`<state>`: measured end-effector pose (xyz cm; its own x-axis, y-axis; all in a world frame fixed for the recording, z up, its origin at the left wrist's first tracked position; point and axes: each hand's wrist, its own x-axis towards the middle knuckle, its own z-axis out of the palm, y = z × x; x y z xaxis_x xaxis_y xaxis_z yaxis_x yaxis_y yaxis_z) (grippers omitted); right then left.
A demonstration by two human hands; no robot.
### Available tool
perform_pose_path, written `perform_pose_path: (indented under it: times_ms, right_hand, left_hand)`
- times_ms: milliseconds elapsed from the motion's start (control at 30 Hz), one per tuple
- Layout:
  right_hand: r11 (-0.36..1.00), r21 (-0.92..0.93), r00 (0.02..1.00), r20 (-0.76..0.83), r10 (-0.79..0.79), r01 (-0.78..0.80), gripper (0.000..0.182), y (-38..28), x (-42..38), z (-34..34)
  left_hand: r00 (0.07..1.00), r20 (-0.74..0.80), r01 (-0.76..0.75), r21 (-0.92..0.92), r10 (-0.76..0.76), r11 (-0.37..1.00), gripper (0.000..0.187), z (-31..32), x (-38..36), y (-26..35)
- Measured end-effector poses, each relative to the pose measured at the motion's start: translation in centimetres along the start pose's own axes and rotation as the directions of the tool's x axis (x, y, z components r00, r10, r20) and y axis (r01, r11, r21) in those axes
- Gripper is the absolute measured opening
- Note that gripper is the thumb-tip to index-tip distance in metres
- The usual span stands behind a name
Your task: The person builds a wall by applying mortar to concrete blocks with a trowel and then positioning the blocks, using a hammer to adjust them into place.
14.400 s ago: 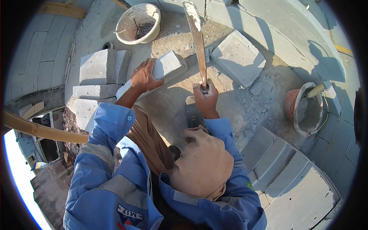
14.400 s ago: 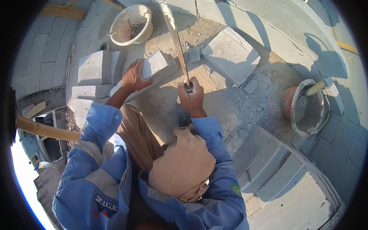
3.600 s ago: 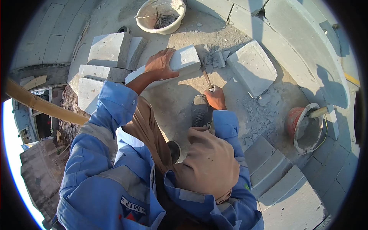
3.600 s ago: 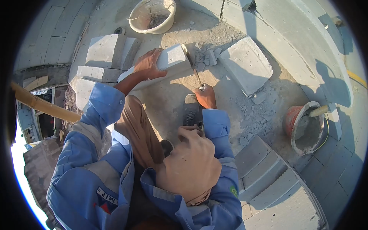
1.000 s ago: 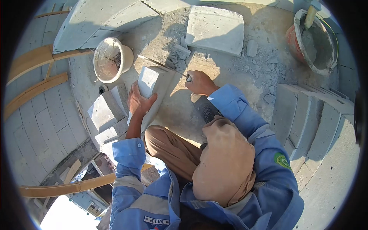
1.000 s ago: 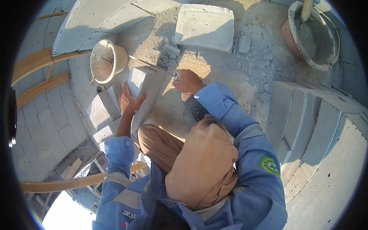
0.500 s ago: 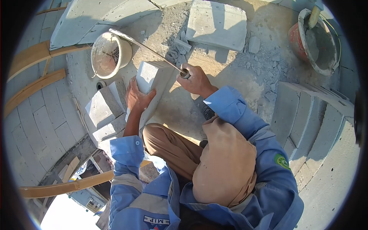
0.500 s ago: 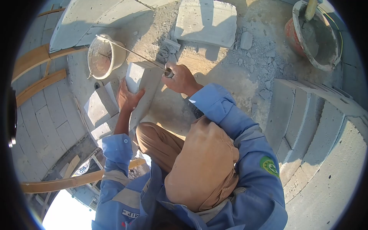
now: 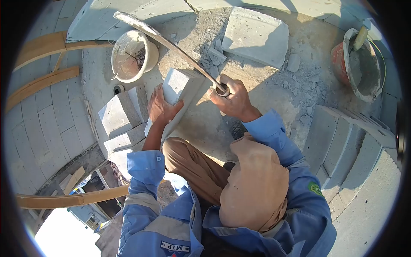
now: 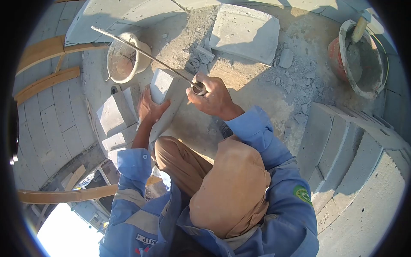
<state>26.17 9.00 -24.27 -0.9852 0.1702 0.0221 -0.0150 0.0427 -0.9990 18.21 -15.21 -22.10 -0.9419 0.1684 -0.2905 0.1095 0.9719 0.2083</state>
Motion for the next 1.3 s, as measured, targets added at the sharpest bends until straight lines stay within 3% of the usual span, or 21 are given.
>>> perform_pose_path:
  times_ms: [67, 133, 167, 300, 367, 500, 567, 667, 733, 833, 867, 933, 1067, 1133, 1267, 1300]
  right_hand:
    - [0.998, 0.014, 0.996, 0.065, 0.063, -0.064, 0.024, 1.3, -0.4, 0.3]
    - [0.919, -0.345, 0.936, 0.219, 0.274, -0.189, 0.027, 5.3, -0.9, 1.3]
    - [0.911, -0.361, 0.934, 0.211, 0.289, -0.200, 0.030, 5.8, -0.6, 1.2]
    - [0.937, -0.296, 0.969, 0.100, 0.224, -0.186, 0.022, 4.3, -1.3, 0.7]
    - [0.964, -0.171, 0.974, 0.055, 0.218, -0.206, 0.023, 1.6, -1.0, 0.2]
    - [0.951, -0.172, 0.955, 0.102, 0.279, -0.259, 0.028, 3.7, -0.5, 0.8]
    - [0.848, -0.465, 0.916, 0.163, 0.366, -0.256, 0.026, 9.3, -0.4, 1.5]
    - [0.900, -0.351, 0.936, 0.140, 0.323, -0.258, 0.027, 7.1, -1.2, -0.1]
    - [0.903, -0.327, 0.935, 0.123, 0.332, -0.278, 0.027, 4.6, -1.7, -0.1]
    - [0.965, -0.055, 0.964, 0.068, 0.258, -0.255, 0.023, 1.9, -1.0, 0.4]
    - [0.967, -0.054, 0.966, 0.070, 0.251, -0.247, 0.023, 3.6, -0.6, 0.9]
    - [0.917, -0.359, 0.949, 0.187, 0.252, -0.173, 0.025, 6.8, 0.6, 1.9]
    - [0.935, -0.307, 0.959, 0.160, 0.236, -0.179, 0.026, 3.8, 0.4, 1.0]
    - [0.965, -0.089, 0.962, 0.098, 0.256, -0.248, 0.027, -0.5, 0.9, 0.8]
    - [0.992, -0.072, 0.993, 0.042, 0.108, -0.105, 0.028, 4.9, 0.5, 2.6]
    - [0.962, -0.221, 0.976, 0.113, 0.188, -0.159, 0.027, 6.7, 0.7, 2.4]
  left_hand:
    - [0.996, 0.080, 0.026, -0.002, -0.025, 1.000, 0.100, 0.1, 0.0, -0.2]
    - [0.992, -0.105, -0.073, 0.013, 0.074, 0.997, 0.085, 1.0, -0.1, -0.9]
    - [0.991, -0.109, -0.076, 0.011, 0.077, 0.997, 0.085, 0.9, -0.1, -0.8]
    - [0.988, -0.120, -0.091, 0.032, 0.095, 0.995, 0.086, 1.1, -0.3, -1.0]
    - [0.990, -0.115, -0.076, 0.029, 0.079, 0.997, 0.086, 1.3, -0.4, -1.2]
    - [0.993, -0.097, -0.067, 0.000, 0.066, 0.998, 0.085, 0.9, -0.2, -0.9]
    - [0.994, -0.084, -0.062, 0.005, 0.063, 0.998, 0.086, 0.8, -0.2, -0.6]
    - [0.995, -0.075, -0.071, -0.022, 0.070, 0.997, 0.088, 0.8, 0.4, -0.2]
    - [1.000, 0.018, -0.011, 0.006, 0.011, 1.000, 0.096, 0.3, 0.0, -0.1]
    - [1.000, 0.005, -0.007, 0.019, 0.007, 1.000, 0.098, 0.3, -0.1, -0.5]
    - [1.000, 0.026, -0.002, 0.009, 0.002, 1.000, 0.099, 0.0, -0.1, -0.2]
    - [1.000, -0.024, -0.017, 0.008, 0.018, 1.000, 0.094, 0.4, -0.6, 0.0]
    - [0.994, -0.086, -0.069, 0.026, 0.071, 0.997, 0.087, 0.7, 0.0, -0.5]
    - [0.994, -0.089, -0.066, 0.020, 0.068, 0.998, 0.086, 1.4, -0.1, -1.3]
    - [0.995, -0.080, -0.066, -0.004, 0.066, 0.998, 0.084, 1.2, 0.1, -1.3]
    - [0.994, -0.090, -0.065, -0.008, 0.064, 0.998, 0.084, 1.1, 0.0, -0.9]
